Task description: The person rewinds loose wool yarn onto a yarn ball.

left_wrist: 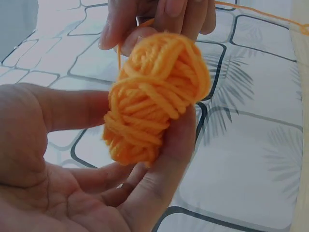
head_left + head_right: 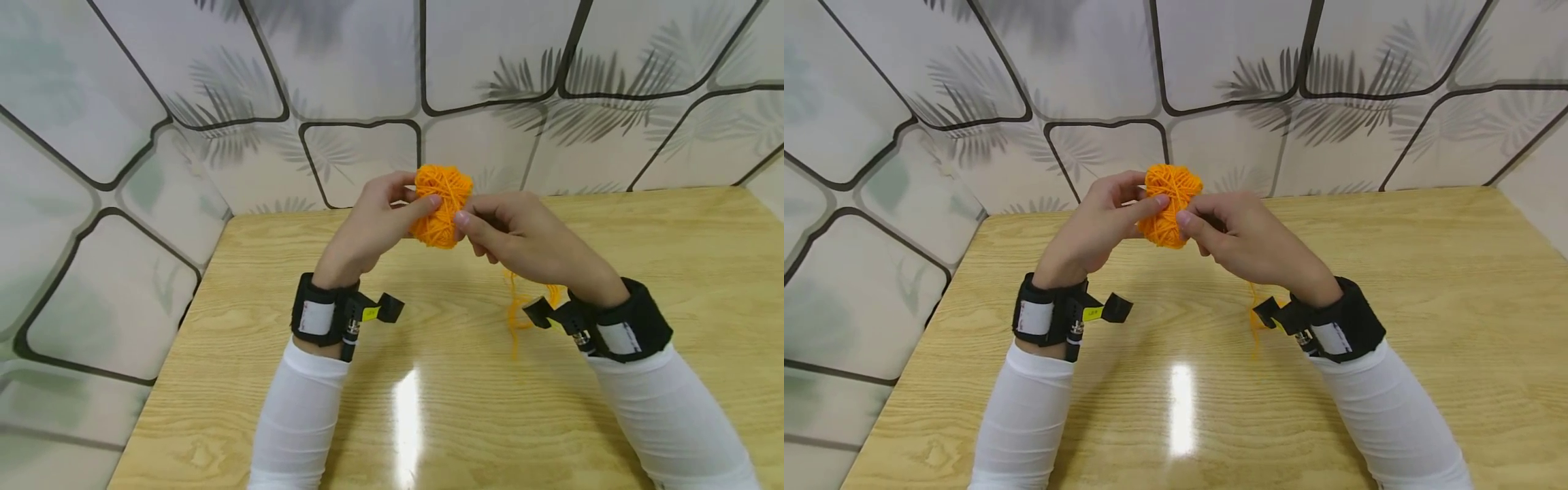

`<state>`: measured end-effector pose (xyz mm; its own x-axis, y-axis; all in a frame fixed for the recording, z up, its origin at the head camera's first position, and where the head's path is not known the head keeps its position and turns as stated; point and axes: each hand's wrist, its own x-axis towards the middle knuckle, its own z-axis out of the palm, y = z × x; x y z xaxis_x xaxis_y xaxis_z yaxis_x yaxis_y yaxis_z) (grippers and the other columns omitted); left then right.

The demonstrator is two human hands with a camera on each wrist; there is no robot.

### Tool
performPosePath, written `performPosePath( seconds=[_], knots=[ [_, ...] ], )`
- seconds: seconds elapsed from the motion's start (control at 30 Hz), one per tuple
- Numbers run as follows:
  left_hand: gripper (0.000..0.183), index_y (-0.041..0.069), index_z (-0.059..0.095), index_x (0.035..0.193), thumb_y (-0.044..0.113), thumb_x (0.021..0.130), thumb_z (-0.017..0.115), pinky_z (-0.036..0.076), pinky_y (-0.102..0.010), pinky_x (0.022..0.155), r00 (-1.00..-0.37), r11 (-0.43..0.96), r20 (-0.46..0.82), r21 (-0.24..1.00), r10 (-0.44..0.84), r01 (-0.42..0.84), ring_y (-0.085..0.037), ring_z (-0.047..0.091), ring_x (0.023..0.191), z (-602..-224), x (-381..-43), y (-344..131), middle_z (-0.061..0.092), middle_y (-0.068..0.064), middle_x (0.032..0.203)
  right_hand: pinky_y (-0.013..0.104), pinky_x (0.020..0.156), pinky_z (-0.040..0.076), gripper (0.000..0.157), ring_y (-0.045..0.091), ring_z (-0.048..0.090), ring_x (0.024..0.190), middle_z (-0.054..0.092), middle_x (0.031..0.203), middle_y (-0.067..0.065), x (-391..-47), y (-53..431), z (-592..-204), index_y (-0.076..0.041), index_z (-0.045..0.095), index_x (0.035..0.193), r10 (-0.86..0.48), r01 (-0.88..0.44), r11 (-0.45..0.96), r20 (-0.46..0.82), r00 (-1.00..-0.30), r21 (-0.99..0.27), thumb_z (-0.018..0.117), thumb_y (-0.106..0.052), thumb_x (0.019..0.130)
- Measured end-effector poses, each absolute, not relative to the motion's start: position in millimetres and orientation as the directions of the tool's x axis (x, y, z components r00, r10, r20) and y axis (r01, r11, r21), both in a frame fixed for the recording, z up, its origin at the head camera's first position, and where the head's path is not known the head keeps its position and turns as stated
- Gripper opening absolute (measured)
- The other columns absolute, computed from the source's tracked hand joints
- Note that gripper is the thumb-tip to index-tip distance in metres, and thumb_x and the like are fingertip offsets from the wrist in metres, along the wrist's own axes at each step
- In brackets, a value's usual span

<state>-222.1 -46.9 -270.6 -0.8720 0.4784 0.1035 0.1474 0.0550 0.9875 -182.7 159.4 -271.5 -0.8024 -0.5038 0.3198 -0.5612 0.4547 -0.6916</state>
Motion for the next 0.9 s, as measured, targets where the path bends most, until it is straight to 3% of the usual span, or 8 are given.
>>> performPosePath(
  seconds=[0.27,0.5,0.6,0.7,0.9],
  knots=[
    [0.038,0.002,0.047,0.124,0.018,0.091,0.057,0.047,-0.039,0.084,-0.903,-0.237,0.086,0.971,0.421,-0.018,-0.027,0.057,0.105,-269,-228,-48,0.053,-0.017,0.118,0.031,0.046,0.039,0.025,0.014,0.045,0.053,0.049,0.065,0.001,-180,151,-274,-0.018,0.059,0.087,-0.525,-0.538,0.441,0.279,-0.804,-0.718,0.042,-0.033,0.098],
    [0.044,0.020,0.039,0.137,0.012,0.095,0.048,0.047,-0.039,0.082,-0.881,-0.424,0.103,0.898,0.463,-0.118,-0.029,0.053,0.103,-267,-229,-53,0.044,-0.013,0.132,0.032,0.048,0.042,0.027,0.017,0.047,0.054,0.050,0.064,0.004,-183,151,-276,-0.016,0.060,0.085,-0.549,-0.522,0.408,0.255,-0.796,-0.749,0.042,-0.031,0.098],
    [0.042,0.019,0.039,0.138,0.017,0.097,0.044,0.046,-0.038,0.080,-0.846,-0.447,0.134,0.885,0.516,-0.133,-0.029,0.050,0.103,-267,-230,-53,0.041,-0.015,0.133,0.031,0.048,0.042,0.027,0.018,0.047,0.054,0.050,0.065,0.006,-185,152,-277,-0.013,0.059,0.086,-0.551,-0.511,0.406,0.244,-0.798,-0.757,0.043,-0.030,0.098],
    [0.043,0.016,0.039,0.137,0.021,0.096,0.049,0.045,-0.040,0.083,-0.826,-0.439,0.142,0.888,0.546,-0.138,-0.029,0.050,0.105,-266,-229,-53,0.042,-0.016,0.133,0.031,0.047,0.041,0.027,0.021,0.047,0.055,0.050,0.065,0.006,-188,154,-278,-0.010,0.058,0.085,-0.558,-0.502,0.405,0.228,-0.798,-0.764,0.043,-0.029,0.098],
    [0.051,0.014,0.041,0.136,0.013,0.088,0.059,0.045,-0.047,0.086,-0.793,-0.341,0.154,0.938,0.589,-0.071,-0.031,0.054,0.108,-265,-225,-58,0.049,-0.020,0.126,0.032,0.044,0.037,0.025,0.021,0.046,0.054,0.048,0.065,0.007,-199,163,-282,-0.009,0.055,0.085,-0.556,-0.483,0.443,0.191,-0.809,-0.756,0.045,-0.028,0.097]
  ],
)
